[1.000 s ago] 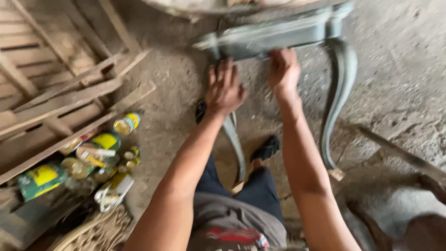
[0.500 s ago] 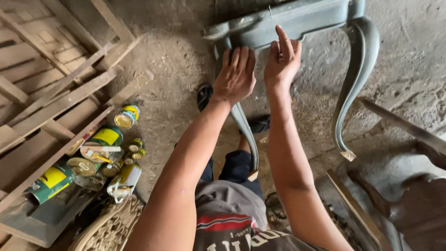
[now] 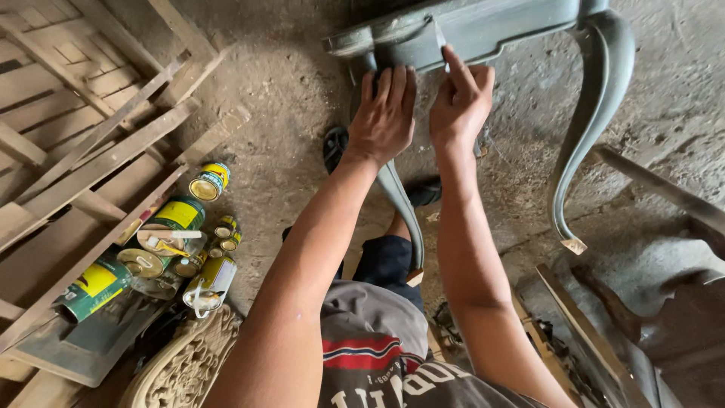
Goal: The person scrapes the surface of an overturned chair with a metal tool, focusing on the legs and underside. The person then uses a decorative wooden piece to rub the chair's surface.
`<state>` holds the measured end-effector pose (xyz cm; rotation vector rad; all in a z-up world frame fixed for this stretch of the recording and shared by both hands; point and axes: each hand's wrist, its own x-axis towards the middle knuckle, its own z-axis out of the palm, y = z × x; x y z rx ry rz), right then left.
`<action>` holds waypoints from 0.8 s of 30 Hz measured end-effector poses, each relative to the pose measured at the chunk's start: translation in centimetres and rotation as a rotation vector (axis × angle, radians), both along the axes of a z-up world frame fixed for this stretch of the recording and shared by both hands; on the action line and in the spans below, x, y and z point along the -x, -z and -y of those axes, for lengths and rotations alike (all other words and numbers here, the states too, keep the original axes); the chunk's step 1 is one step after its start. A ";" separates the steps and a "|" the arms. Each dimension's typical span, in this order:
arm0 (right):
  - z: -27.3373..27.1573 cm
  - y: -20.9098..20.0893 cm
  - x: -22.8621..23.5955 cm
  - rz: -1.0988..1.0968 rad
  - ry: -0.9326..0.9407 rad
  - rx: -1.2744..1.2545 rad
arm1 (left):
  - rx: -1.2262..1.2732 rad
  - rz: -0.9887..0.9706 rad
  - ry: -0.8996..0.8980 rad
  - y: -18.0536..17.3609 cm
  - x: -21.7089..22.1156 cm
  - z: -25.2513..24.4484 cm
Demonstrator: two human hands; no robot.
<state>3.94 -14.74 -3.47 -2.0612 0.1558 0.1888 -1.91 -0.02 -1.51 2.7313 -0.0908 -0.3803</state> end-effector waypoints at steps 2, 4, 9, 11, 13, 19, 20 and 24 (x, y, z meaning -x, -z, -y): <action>-0.7 -1.7 -0.3 0.169 -0.267 0.417 | 0.022 0.005 -0.010 -0.3 -0.2 0.0; -1.9 -2.8 -0.3 0.207 -0.284 0.388 | 0.031 0.029 -0.039 -0.4 -0.3 0.0; -1.1 -3.9 -1.1 0.074 -0.288 0.439 | 0.002 0.054 -0.038 -0.3 0.0 0.1; -1.1 -3.8 -1.3 0.073 -0.270 0.385 | -0.032 0.100 -0.025 0.0 0.2 0.1; -1.6 -3.7 -1.3 0.159 -0.274 0.331 | -0.022 0.097 -0.037 0.3 0.2 0.1; 1.8 -2.7 0.1 -0.004 -0.174 0.407 | -0.010 0.050 -0.023 0.5 0.3 0.0; 3.2 -1.9 -0.3 0.037 -0.156 0.441 | -0.026 0.025 -0.015 0.6 0.3 -0.2; 7.7 0.6 -2.5 0.007 -0.068 0.511 | -0.065 0.093 -0.012 1.0 0.3 -0.1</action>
